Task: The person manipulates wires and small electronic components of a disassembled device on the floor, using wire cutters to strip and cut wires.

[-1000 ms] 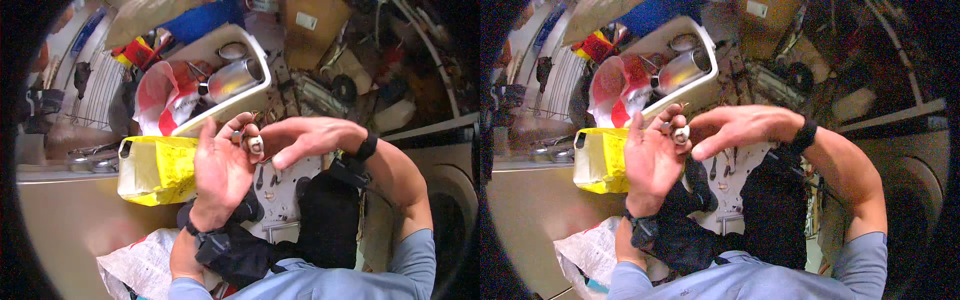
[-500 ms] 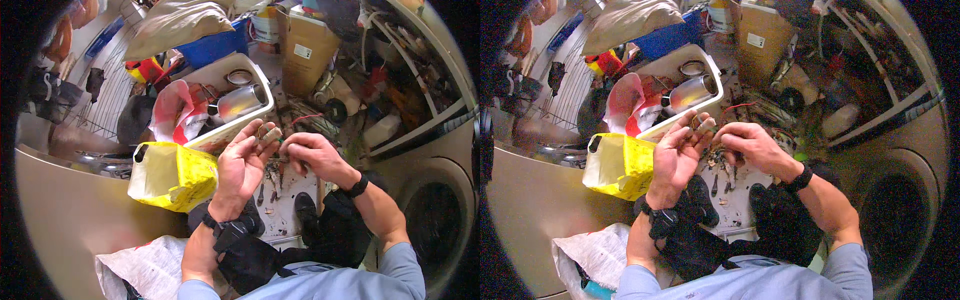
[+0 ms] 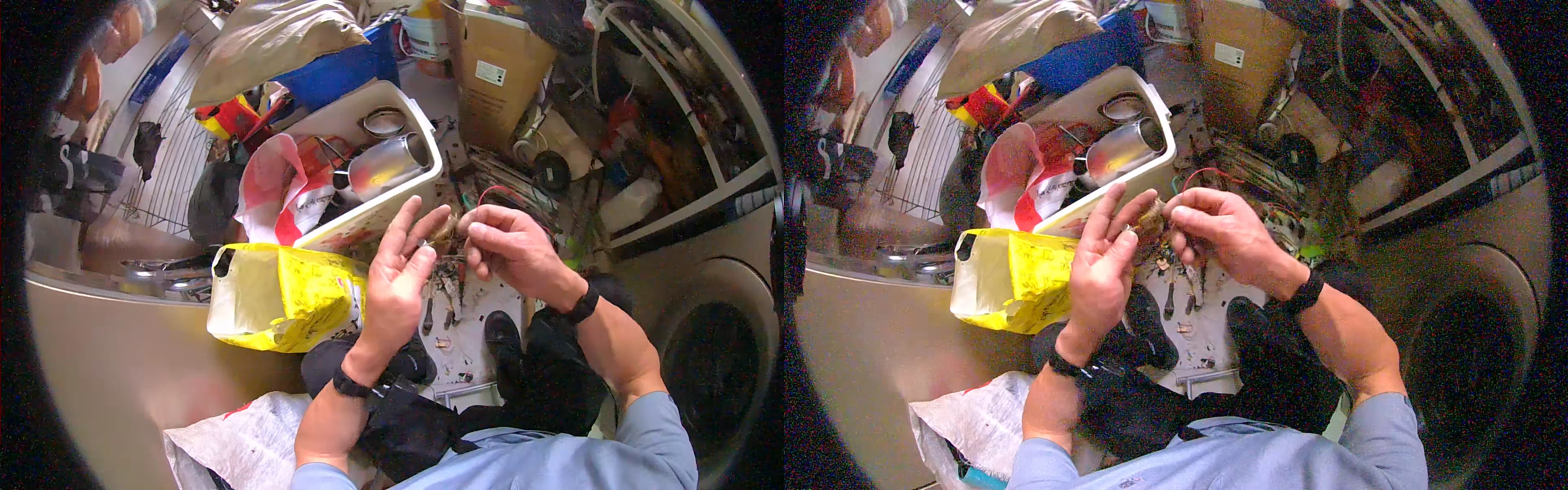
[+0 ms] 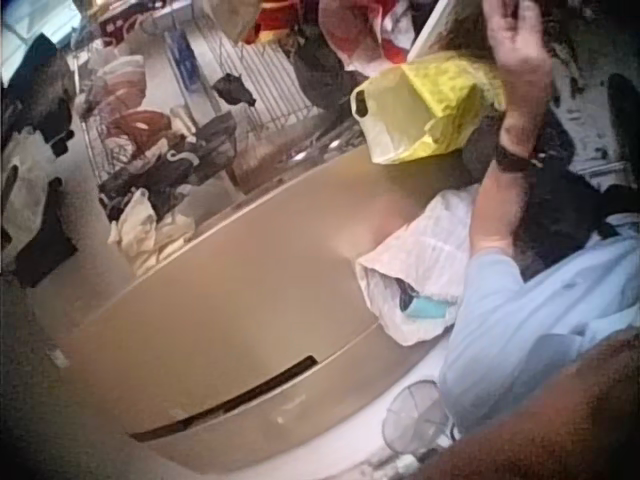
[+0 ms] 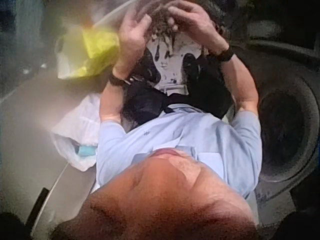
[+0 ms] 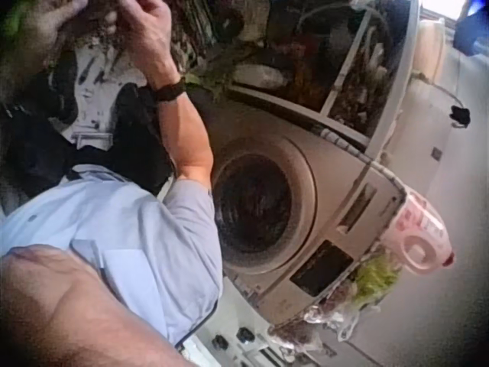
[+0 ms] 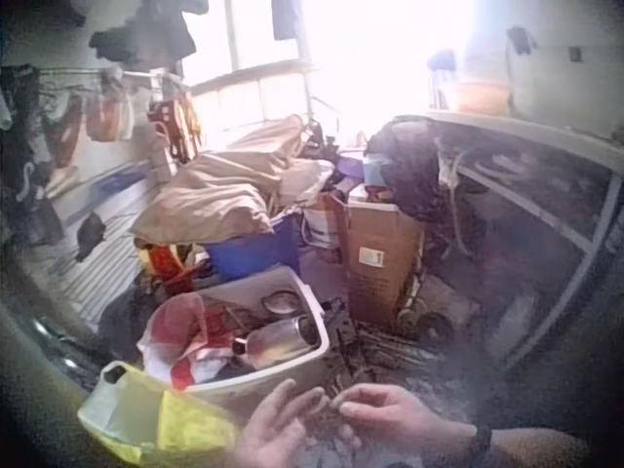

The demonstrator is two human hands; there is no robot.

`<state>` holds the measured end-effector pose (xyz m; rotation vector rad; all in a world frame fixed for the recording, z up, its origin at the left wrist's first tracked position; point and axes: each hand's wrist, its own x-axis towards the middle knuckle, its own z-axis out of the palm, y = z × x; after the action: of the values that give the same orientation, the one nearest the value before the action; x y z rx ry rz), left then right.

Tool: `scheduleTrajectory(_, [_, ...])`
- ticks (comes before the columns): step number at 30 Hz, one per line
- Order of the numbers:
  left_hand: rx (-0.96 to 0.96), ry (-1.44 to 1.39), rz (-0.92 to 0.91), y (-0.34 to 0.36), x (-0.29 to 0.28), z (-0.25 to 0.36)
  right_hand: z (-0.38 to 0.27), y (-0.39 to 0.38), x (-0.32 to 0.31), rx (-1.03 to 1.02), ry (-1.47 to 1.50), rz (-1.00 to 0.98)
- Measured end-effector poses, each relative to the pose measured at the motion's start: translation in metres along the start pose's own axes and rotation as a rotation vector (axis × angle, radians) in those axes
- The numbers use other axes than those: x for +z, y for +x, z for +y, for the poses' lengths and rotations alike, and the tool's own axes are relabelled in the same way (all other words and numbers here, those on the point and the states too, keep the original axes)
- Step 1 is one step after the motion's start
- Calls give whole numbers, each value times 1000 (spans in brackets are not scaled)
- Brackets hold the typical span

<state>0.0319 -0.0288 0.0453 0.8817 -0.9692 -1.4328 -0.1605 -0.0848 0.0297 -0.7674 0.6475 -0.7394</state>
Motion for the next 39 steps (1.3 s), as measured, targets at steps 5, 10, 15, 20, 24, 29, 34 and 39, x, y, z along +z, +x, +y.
scheduleTrajectory(5, [74,262,-97,-2,8,-8,1,-10,7,-26,-58,-12])
scheduleTrajectory(10, [35,280,-107,-5,22,-13,3,-13,-3,-45,-130,57])
scheduleTrajectory(15, [-118,225,15,-6,15,-22,4,-10,-13,-88,36,86])
scheduleTrajectory(20, [-108,236,61,-5,23,-19,2,-13,-16,-92,-3,90])
scheduleTrajectory(24, [-98,304,69,-8,21,-20,2,-11,-16,-112,-163,86])
scheduleTrajectory(29, [-161,242,86,-8,22,-19,-12,-10,-24,-77,-191,191])
scheduleTrajectory(34, [-240,100,115,-8,17,-19,-15,-9,-37,-162,-128,226])
scheduleTrajectory(39, [-266,-60,139,-8,10,-20,-6,-13,-31,-15,-172,151])
